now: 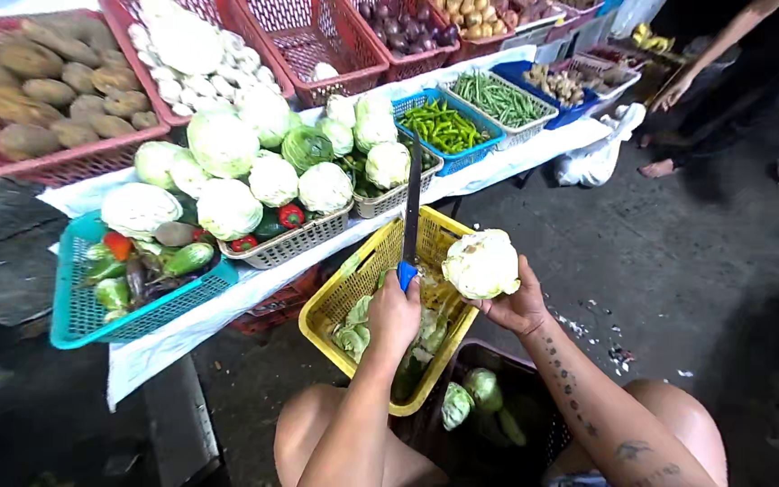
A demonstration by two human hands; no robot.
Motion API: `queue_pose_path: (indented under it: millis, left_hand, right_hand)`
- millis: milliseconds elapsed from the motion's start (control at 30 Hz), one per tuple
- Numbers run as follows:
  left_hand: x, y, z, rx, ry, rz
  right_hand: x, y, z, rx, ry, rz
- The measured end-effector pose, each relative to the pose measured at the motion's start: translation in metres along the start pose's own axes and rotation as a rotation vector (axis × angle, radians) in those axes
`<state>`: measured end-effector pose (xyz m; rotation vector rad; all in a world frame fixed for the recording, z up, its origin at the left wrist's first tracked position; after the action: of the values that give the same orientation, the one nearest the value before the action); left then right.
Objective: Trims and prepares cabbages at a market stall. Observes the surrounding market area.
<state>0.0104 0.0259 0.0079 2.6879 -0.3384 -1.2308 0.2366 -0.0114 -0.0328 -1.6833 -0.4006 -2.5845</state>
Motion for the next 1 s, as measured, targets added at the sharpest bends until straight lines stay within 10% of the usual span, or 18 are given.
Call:
queue_pose_path:
  millis: [233,467,767,1000]
  left_hand:
    - [0.010,-0.006,-0.006,-0.047,-0.142,0.141]
    - [0.010,0.026,-0.024,0.193,-0.180,-0.157]
    - [0.037,0.016,-0.028,0.089,-0.421,0.211]
    - [0.022,0.036,-0.033,0.378,-0.071,-0.466]
  right_hand:
    - [-0.002,-0.026,-0.018,-0.065,0.344,-0.279]
    - [-0.015,-0.035,-0.017,-0.401,0.673,-0.445]
    - [-0.024,-0.038,-0.020,-0.484,0.733,-0.554]
    - [-0.017,-0.036,-0.011,-0.516,0.777,-0.566]
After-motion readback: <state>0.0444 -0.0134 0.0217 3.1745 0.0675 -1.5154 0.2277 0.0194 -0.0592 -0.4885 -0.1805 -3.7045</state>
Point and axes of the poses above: each hand's wrist, its own y-axis away from the middle knuckle, its own x-axis out of the palm, z = x × y, the point moved 1 cm from there along -y, towards the middle knuckle, and after that the axes turned 7 degrees about -y, right-handed, at the moved point
